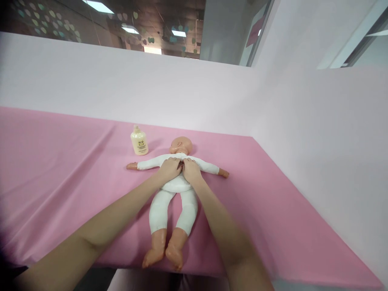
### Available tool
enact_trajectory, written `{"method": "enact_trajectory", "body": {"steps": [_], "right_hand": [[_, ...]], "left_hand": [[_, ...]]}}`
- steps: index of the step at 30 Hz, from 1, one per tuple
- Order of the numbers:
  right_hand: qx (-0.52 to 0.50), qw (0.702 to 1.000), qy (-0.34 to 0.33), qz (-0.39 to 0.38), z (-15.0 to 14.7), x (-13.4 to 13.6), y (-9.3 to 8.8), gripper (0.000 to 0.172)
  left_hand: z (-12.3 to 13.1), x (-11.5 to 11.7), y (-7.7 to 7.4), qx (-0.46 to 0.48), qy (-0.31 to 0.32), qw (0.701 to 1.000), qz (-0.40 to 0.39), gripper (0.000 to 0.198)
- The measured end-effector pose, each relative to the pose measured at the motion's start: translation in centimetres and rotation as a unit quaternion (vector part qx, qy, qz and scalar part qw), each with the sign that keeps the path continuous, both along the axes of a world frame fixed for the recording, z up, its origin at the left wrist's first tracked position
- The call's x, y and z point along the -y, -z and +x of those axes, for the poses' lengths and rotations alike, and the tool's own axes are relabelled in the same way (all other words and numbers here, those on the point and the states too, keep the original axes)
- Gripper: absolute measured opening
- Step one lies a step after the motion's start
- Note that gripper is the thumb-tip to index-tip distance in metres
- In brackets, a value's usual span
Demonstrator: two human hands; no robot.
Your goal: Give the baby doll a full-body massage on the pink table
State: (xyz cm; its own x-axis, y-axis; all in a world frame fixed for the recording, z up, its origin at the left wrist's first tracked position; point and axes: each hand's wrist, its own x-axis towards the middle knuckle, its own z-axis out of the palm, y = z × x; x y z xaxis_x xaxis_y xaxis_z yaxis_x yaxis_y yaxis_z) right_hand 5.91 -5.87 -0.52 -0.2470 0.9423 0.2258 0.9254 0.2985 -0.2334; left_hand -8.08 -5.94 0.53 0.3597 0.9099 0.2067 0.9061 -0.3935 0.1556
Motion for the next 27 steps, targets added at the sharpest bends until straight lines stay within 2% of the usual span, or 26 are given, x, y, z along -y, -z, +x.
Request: {"method": "enact_trajectory", "body": {"steps": [12, 17, 22, 27], "right_hand": [[0.015, 1.000, -0.001, 0.021, 0.1, -0.2, 0.5, 0.032], [-0.005, 0.998, -0.021, 0.052, 0.3, -0.3, 0.8, 0.032], [-0.027, 0.998, -0.041, 0.043, 0.5, -0.6, 0.8, 0.030], [-0.051, 0.998, -0.015, 0.041, 0.5, -0.5, 1.1, 0.028]], "left_hand": [[0.0, -0.4, 0.3, 0.016, 0.010, 1.000, -0.009, 0.035], [0.0, -0.6, 0.6, 0.042, 0.004, 0.999, -0.003, 0.034], [-0.2, -0.9, 0.9, 0.059, 0.007, 0.998, 0.002, 0.032], [-0.2, -1.2, 1.1, 0.072, 0.003, 0.997, 0.005, 0.027]]}}
